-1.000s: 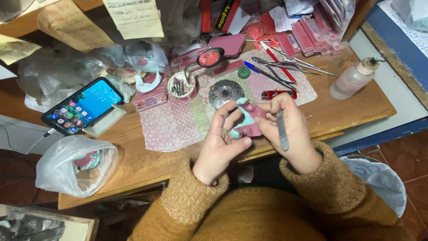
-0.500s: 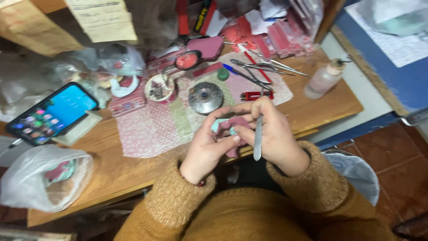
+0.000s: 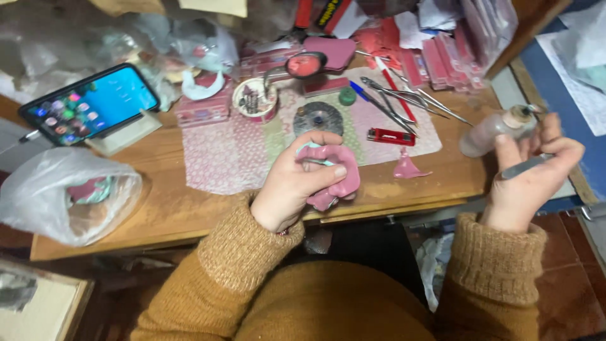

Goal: The person is trimming a pink and light blue dental mold using a metal tool. They repeatedly apply liquid from a squeeze bottle to the mold and scrape away excess material, occasionally wiping the tool on a cloth.

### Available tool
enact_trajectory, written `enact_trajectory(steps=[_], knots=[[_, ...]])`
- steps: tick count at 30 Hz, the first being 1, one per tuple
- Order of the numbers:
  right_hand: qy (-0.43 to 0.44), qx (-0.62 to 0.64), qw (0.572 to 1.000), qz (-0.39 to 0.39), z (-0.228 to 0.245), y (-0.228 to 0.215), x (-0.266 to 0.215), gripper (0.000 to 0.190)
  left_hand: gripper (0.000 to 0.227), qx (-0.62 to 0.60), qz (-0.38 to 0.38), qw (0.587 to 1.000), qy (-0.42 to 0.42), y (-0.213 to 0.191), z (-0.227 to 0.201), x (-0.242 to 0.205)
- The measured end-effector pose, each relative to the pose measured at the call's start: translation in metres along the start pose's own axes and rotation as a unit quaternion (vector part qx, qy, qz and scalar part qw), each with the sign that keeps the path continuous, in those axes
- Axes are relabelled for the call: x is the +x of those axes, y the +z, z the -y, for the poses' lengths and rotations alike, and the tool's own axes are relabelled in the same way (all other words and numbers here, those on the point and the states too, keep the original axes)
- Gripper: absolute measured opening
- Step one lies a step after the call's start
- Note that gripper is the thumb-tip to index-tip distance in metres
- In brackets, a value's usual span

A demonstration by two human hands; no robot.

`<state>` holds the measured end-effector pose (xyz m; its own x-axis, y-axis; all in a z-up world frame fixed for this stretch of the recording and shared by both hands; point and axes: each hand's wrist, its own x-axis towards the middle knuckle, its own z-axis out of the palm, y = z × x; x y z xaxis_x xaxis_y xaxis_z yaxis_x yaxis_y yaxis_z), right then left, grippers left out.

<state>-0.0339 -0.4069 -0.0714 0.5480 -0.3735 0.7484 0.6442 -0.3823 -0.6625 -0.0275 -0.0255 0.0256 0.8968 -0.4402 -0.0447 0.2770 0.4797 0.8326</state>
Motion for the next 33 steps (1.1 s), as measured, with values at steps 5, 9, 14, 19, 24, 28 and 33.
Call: enact_trajectory(steps=[5,9,14,19,24,28,33], knots=[[0.099,-0.149,0.983,0.043,-0.030,-0.016,-0.008,0.055,0.032,-0.079,0.038,0.996,0.026,-0.014,-0.003,-0.004],[0.078,-0.298,0.950,0.055,-0.023,-0.011,-0.010,0.052,0.035,-0.123,-0.039,0.991,0.025,-0.020,-0.009,-0.009],[0.083,-0.216,0.972,0.039,-0.037,-0.021,-0.027,0.048,0.037,-0.155,0.014,0.988,0.019,-0.030,-0.017,-0.016],[0.112,-0.139,0.984,0.001,-0.006,-0.002,-0.036,0.047,0.038,-0.111,-0.008,0.993,0.024,-0.028,-0.026,-0.020],[0.101,-0.007,0.990,0.102,0.085,0.059,-0.040,0.050,0.037,-0.013,-0.016,0.991,0.132,-0.016,-0.033,-0.019],[0.094,0.003,0.980,0.177,0.133,0.110,-0.040,0.053,0.039,0.095,0.020,0.971,0.220,-0.024,-0.029,-0.021],[0.044,0.127,0.941,0.310,0.146,0.144,-0.044,0.053,0.075,0.316,-0.069,0.904,0.278,-0.020,-0.038,-0.036]])
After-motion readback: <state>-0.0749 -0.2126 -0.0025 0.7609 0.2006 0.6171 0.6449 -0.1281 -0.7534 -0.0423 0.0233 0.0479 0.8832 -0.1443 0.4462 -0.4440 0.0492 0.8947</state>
